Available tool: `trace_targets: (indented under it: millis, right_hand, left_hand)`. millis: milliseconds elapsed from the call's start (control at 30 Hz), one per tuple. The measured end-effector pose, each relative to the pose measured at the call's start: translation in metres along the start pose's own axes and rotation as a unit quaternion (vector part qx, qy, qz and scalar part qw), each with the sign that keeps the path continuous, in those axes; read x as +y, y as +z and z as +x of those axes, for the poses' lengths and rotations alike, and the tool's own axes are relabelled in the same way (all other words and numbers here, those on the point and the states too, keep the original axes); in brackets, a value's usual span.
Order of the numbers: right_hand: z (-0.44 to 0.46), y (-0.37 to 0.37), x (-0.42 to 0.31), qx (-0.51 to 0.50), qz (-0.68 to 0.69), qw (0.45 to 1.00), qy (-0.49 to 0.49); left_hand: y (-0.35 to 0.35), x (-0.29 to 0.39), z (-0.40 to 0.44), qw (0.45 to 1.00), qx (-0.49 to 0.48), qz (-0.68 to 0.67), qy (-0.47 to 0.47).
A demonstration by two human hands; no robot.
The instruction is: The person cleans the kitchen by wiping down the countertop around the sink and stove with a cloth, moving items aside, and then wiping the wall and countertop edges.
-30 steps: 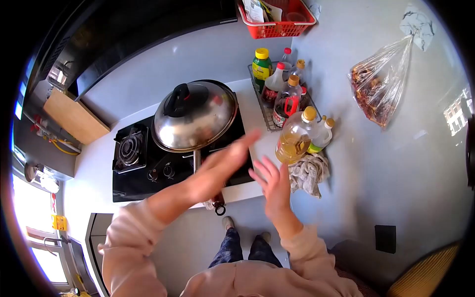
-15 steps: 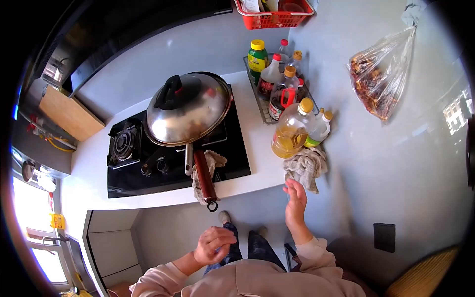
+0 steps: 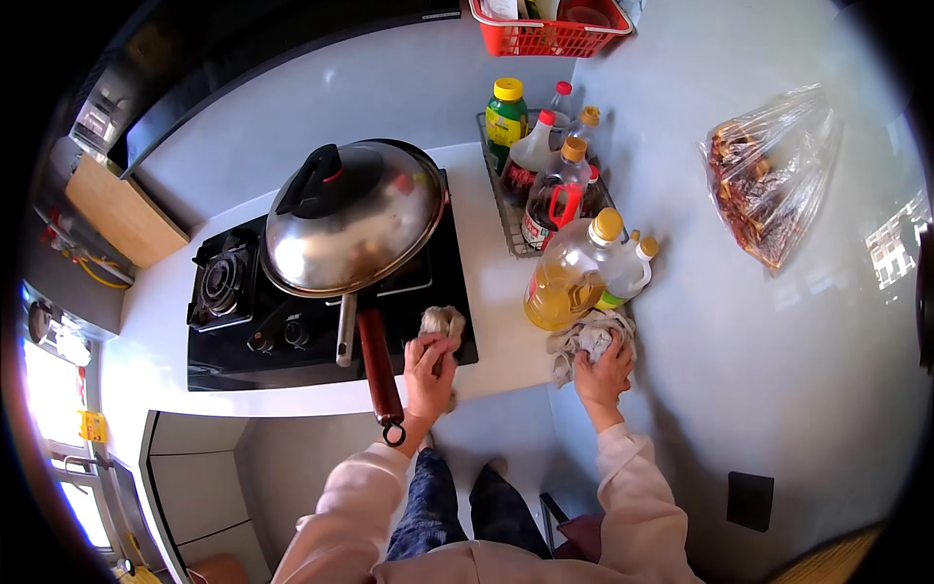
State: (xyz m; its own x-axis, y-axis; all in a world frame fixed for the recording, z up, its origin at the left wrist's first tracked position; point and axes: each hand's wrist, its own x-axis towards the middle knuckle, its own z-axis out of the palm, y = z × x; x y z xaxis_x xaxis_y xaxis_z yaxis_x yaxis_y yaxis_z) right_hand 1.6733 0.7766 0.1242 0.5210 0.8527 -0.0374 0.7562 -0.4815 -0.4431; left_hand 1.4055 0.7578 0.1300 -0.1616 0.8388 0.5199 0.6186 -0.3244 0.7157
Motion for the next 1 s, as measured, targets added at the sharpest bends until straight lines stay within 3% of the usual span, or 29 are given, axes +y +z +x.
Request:
trace_targets:
  millis: [200,300,367,533,733,833,900,1000]
  right_hand:
    - [0.011,0.02,0.0,0.067,0.014,0.996,-0.053]
    - [0.017,0.032,-0.001,0.097,0.001,0.993,-0.068]
    - [0.018,0.033,-0.001,0.104,-0.003,0.993,-0.057]
    - [0.021,0.032,0.002,0.094,0.02,0.993,-0.075]
    - [0.024,0.031,0.003,0.098,0.031,0.991,-0.084]
    - [0.023,0.033,0.007,0.108,0.032,0.989,-0.1]
    - [0.026,0.035,0.007,0.119,0.027,0.986,-0.11]
    - [0.029,0.034,0.009,0.125,0.029,0.983,-0.131]
  left_hand:
    - [0.082,0.037,0.076,0.972,0.213,-0.094,-0.037]
    - [0.123,0.032,0.115,0.964,0.215,-0.13,-0.084]
    - [0.14,0.025,0.136,0.981,0.14,-0.069,-0.114]
    - [0.172,-0.007,0.169,0.985,0.084,-0.051,-0.141]
    - [0.187,-0.012,0.196,0.985,0.116,0.048,-0.12]
    - [0.182,-0.015,0.206,0.984,0.126,0.016,-0.126]
    - [0.182,-0.016,0.215,0.958,0.185,-0.095,-0.197]
    - [0.181,-0.013,0.254,0.953,0.254,-0.066,-0.148]
